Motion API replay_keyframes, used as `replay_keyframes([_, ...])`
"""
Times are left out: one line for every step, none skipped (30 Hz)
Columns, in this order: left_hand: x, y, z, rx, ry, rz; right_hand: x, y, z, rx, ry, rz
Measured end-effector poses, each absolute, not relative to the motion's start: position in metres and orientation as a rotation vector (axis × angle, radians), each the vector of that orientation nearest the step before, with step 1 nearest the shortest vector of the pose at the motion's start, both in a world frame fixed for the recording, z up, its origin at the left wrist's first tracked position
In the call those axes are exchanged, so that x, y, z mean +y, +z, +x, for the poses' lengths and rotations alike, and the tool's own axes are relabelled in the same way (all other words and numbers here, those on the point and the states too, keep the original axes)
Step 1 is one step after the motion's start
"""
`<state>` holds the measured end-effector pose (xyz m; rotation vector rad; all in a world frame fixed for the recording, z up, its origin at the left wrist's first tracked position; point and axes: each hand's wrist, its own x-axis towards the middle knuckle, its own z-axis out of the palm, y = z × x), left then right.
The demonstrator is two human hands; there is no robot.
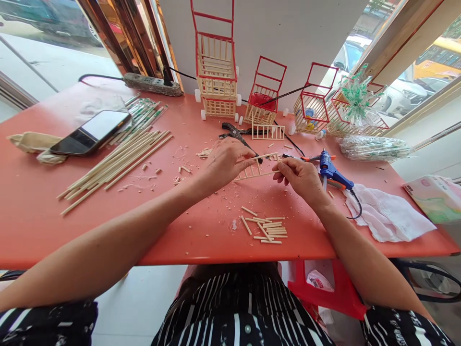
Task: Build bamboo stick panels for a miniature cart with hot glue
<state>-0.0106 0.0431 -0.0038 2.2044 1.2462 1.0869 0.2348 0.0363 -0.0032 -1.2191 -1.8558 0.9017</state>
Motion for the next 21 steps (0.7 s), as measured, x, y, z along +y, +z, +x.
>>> replay_keyframes([0.043, -0.006, -0.01, 1.244, 1.067, 2.222, 0.036, -0.003, 0.235, -1.854, 0.91, -1.218])
replay_keyframes([0.043, -0.008, -0.009, 1.248, 1.059, 2.229, 0.036, -0.003, 0.235, -1.853, 0.918, -1.217])
replay_keyframes([0.043, -0.009, -0.009, 1.254, 1.06, 2.227, 0.036, -0.003, 0.234, -1.854, 0.926, -1.217])
replay_keyframes([0.043, -0.01, -0.009, 1.261, 1.062, 2.219, 0.036, -0.003, 0.234, -1.855, 0.934, -1.217])
replay_keyframes([0.042, -0.01, -0.009, 1.268, 1.064, 2.207, 0.036, -0.004, 0.234, -1.854, 0.94, -1.219])
replay_keyframes([0.042, -0.009, -0.009, 1.277, 1.066, 2.193, 0.037, -0.004, 0.234, -1.851, 0.944, -1.223])
replay_keyframes([0.041, -0.008, -0.009, 1.291, 1.067, 2.177, 0.037, -0.005, 0.235, -1.841, 0.945, -1.227])
replay_keyframes([0.041, -0.007, -0.009, 1.309, 1.068, 2.159, 0.038, -0.006, 0.235, -1.822, 0.935, -1.23])
replay_keyframes([0.041, -0.006, -0.01, 1.331, 1.067, 2.138, 0.039, -0.007, 0.236, -1.793, 0.913, -1.232])
replay_keyframes([0.041, -0.005, -0.011, 1.354, 1.068, 2.115, 0.04, -0.007, 0.237, -1.763, 0.879, -1.236])
replay_keyframes([0.041, -0.004, -0.011, 1.376, 1.069, 2.091, 0.041, -0.006, 0.238, -1.735, 0.841, -1.242])
replay_keyframes([0.042, -0.004, -0.012, 1.394, 1.069, 2.068, 0.042, -0.006, 0.238, -1.715, 0.806, -1.249])
replay_keyframes([0.043, -0.004, -0.014, 1.408, 1.073, 2.047, 0.042, -0.005, 0.239, -1.705, 0.78, -1.257])
replay_keyframes([0.045, -0.005, -0.015, 1.418, 1.08, 2.027, 0.041, -0.003, 0.239, -1.705, 0.766, -1.263])
replay_keyframes([0.047, -0.005, -0.016, 1.426, 1.084, 2.009, 0.04, -0.002, 0.239, -1.714, 0.765, -1.263])
replay_keyframes([0.048, -0.006, -0.017, 1.432, 1.086, 1.995, 0.038, 0.0, 0.238, -1.728, 0.769, -1.259])
replay_keyframes([0.05, -0.007, -0.018, 1.437, 1.085, 1.982, 0.036, 0.001, 0.237, -1.751, 0.775, -1.252])
replay_keyframes([0.052, -0.008, -0.019, 1.443, 1.083, 1.97, 0.033, 0.003, 0.236, -1.784, 0.781, -1.243])
replay_keyframes([0.053, -0.008, -0.019, 1.45, 1.082, 1.96, 0.029, 0.004, 0.235, -1.829, 0.785, -1.231])
replay_keyframes([0.054, -0.009, -0.02, 1.455, 1.083, 1.951, 0.026, 0.006, 0.233, -1.888, 0.791, -1.213])
replay_keyframes([0.054, -0.009, -0.02, 1.458, 1.085, 1.945, 0.023, 0.008, 0.232, -1.962, 0.804, -1.188])
